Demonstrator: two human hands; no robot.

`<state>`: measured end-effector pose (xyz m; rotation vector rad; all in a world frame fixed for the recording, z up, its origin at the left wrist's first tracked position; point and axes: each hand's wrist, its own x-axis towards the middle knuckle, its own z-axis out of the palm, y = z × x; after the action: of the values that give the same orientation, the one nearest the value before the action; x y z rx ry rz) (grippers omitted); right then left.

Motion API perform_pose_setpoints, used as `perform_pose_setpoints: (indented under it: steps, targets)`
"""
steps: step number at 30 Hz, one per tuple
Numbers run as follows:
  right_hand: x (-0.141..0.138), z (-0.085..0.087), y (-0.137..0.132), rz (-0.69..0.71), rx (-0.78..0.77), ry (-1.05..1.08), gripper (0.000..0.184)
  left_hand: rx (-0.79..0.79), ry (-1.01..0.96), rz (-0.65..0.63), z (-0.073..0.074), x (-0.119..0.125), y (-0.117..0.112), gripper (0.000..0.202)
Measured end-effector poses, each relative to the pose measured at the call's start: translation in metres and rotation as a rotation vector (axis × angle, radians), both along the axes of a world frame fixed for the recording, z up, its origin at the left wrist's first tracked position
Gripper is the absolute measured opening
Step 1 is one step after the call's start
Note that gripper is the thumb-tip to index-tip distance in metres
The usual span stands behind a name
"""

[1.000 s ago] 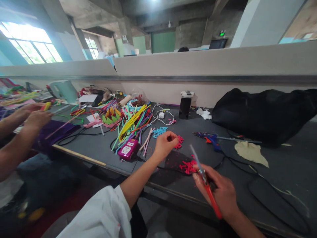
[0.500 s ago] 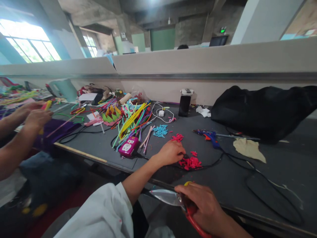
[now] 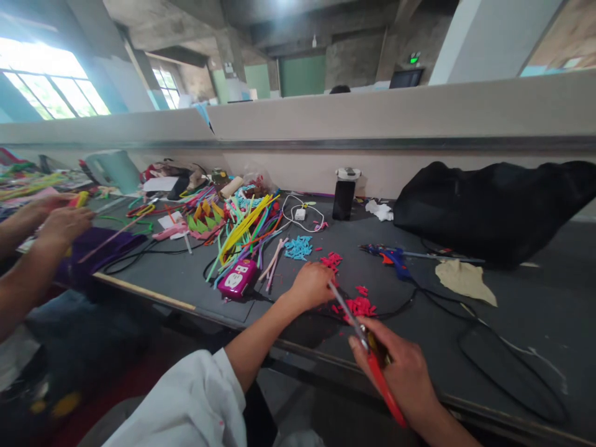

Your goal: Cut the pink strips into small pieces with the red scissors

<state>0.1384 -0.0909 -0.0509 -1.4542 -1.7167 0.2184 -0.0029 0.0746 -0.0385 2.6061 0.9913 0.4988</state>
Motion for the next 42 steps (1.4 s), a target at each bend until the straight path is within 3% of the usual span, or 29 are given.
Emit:
perform_pose_setpoints:
  steps: [2, 6, 9, 12, 16, 21, 32, 34, 39, 42]
  targets:
    - [0.009, 0.002, 0.005, -0.144, -0.024, 0.004, 0.024, -0.118, -0.117, 0.032, 0.006, -0.002, 0.0, 0.01]
    - [0.026, 0.004, 0.018, -0.291, -0.014, 0.023, 0.035, -0.696, -0.733, 0.089, 0.022, 0.003, -0.017, 0.012]
    - [0.028, 0.01, 0.023, -0.314, 0.034, 0.1, 0.042, -0.85, -0.985, 0.074, 0.031, 0.01, -0.034, 0.013]
    - [0.023, 0.024, 0.024, -0.315, 0.018, 0.164, 0.04, -0.912, -0.967, 0.052, 0.035, 0.014, -0.045, 0.013]
    - [0.016, 0.036, 0.027, -0.304, 0.066, 0.183, 0.04, -0.831, -0.795, -0.011, 0.033, 0.015, -0.053, 0.007]
    - [0.014, 0.031, 0.033, -0.266, 0.07, 0.204, 0.039, -0.652, -0.643, -0.016, 0.03, 0.019, -0.058, 0.007]
    - [0.017, 0.034, 0.041, -0.306, 0.055, 0.163, 0.042, -0.434, -0.613, -0.001, 0.032, 0.017, -0.056, 0.007]
    - [0.017, 0.033, 0.042, -0.296, 0.045, 0.152, 0.042, -0.43, -0.603, -0.016, 0.031, 0.017, -0.055, 0.007]
    - [0.018, 0.032, 0.042, -0.33, 0.047, 0.117, 0.04, -0.589, -0.654, 0.004, 0.028, 0.022, -0.058, 0.006]
    - [0.018, 0.034, 0.041, -0.379, 0.075, 0.096, 0.041, -0.526, -0.696, 0.052, 0.024, 0.027, -0.063, 0.007]
